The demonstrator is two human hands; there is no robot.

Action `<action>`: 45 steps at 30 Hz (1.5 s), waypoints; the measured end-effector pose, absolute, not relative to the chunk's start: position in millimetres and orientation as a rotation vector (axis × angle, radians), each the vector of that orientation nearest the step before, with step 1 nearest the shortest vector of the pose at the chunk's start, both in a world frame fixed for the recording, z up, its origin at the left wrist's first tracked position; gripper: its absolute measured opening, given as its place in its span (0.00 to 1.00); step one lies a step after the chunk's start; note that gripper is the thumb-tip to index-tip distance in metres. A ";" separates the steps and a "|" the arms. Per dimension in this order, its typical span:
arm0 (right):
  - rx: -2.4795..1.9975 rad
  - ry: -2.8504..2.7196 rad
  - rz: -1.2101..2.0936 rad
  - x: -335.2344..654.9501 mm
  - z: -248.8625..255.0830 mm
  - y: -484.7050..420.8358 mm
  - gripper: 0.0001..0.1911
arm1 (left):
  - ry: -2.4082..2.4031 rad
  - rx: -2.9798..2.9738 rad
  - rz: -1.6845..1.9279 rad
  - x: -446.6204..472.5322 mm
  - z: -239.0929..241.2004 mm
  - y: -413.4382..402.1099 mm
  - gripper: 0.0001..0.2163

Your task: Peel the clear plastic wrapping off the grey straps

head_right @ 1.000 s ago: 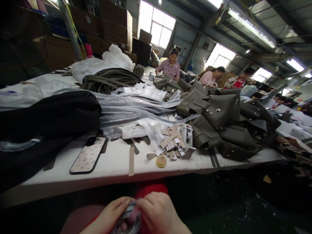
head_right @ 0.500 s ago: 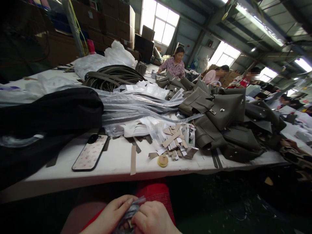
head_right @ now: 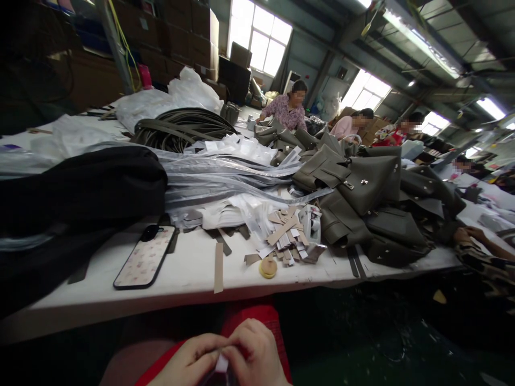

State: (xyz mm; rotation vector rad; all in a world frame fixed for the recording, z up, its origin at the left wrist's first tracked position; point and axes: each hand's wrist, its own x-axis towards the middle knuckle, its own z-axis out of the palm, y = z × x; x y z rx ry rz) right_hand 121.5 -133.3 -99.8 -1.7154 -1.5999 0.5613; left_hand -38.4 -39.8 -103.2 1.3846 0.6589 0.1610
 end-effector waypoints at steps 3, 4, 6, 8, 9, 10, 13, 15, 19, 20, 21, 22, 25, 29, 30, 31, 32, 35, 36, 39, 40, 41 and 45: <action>-1.802 -1.366 0.731 121.8 -104.2 -132.9 0.08 | 0.700 1.554 0.148 -37.1 -106.6 -45.8 0.13; -1.825 -1.260 0.806 123.0 -106.3 -131.8 0.11 | 0.707 1.608 0.140 -35.9 -108.5 -47.5 0.14; -1.838 -1.050 0.979 127.4 -111.8 -128.1 0.19 | 0.701 1.689 0.123 -33.4 -112.7 -50.1 0.17; -1.807 -0.897 1.151 133.1 -118.3 -123.1 0.27 | 0.687 1.746 0.125 -31.9 -116.4 -51.3 0.20; -1.784 -0.855 1.240 135.8 -121.4 -120.7 0.31 | 0.680 1.764 0.128 -31.6 -117.7 -51.6 0.21; -1.749 -0.823 1.336 138.0 -124.1 -118.4 0.34 | 0.675 1.781 0.130 -31.5 -118.7 -51.7 0.22; -1.590 -0.713 1.599 140.3 -129.0 -114.1 0.33 | 0.646 1.793 0.145 -32.1 -119.1 -51.7 0.23; -1.506 -0.622 1.664 137.9 -129.9 -113.2 0.27 | 0.608 1.778 0.206 -32.6 -117.7 -51.7 0.22; -1.410 -0.464 1.666 130.6 -128.6 -112.8 0.20 | 0.582 1.772 0.312 -33.1 -115.1 -52.4 0.22; -1.387 -0.422 1.669 129.3 -127.9 -112.5 0.20 | 0.583 1.784 0.321 -33.0 -114.8 -52.7 0.21; -1.370 -0.386 1.670 128.4 -127.1 -112.3 0.20 | 0.583 1.796 0.328 -32.9 -114.5 -53.1 0.21; -1.357 -0.356 1.668 127.9 -126.1 -112.1 0.20 | 0.579 1.809 0.329 -32.8 -114.3 -53.4 0.21; -1.325 -0.313 1.634 128.1 -123.4 -112.1 0.18 | 0.592 1.838 0.297 -32.0 -114.2 -54.3 0.20; -1.374 -0.326 1.511 129.6 -123.4 -114.8 0.22 | 0.704 1.818 0.270 -30.0 -120.9 -54.3 0.19; -1.396 -0.342 1.469 130.3 -124.0 -115.6 0.23 | 0.737 1.807 0.257 -29.5 -123.9 -53.9 0.19; -1.410 -0.368 1.425 131.2 -124.7 -116.4 0.23 | 0.761 1.797 0.235 -29.1 -127.0 -53.4 0.19; -1.413 -0.398 1.385 132.4 -125.2 -117.1 0.24 | 0.770 1.789 0.208 -28.9 -129.8 -52.8 0.19; -1.404 -0.452 1.343 136.9 -126.4 -118.1 0.29 | 0.753 1.783 0.153 -29.3 -133.4 -51.3 0.20; -1.412 -0.446 1.350 138.2 -126.9 -118.0 0.31 | 0.742 1.782 0.153 -29.6 -132.7 -51.0 0.20; -1.459 -0.410 1.432 140.0 -129.9 -117.4 0.33 | 0.680 1.759 0.164 -29.6 -126.8 -51.3 0.22; -1.470 -0.432 1.467 139.9 -131.1 -117.2 0.32 | 0.657 1.744 0.162 -29.0 -124.7 -51.5 0.22; -1.481 -0.473 1.494 139.4 -132.2 -117.0 0.31 | 0.643 1.730 0.159 -28.2 -122.8 -51.7 0.22; -1.564 -0.686 1.401 134.1 -133.4 -117.4 0.23 | 0.650 1.635 0.167 -25.3 -120.8 -51.1 0.20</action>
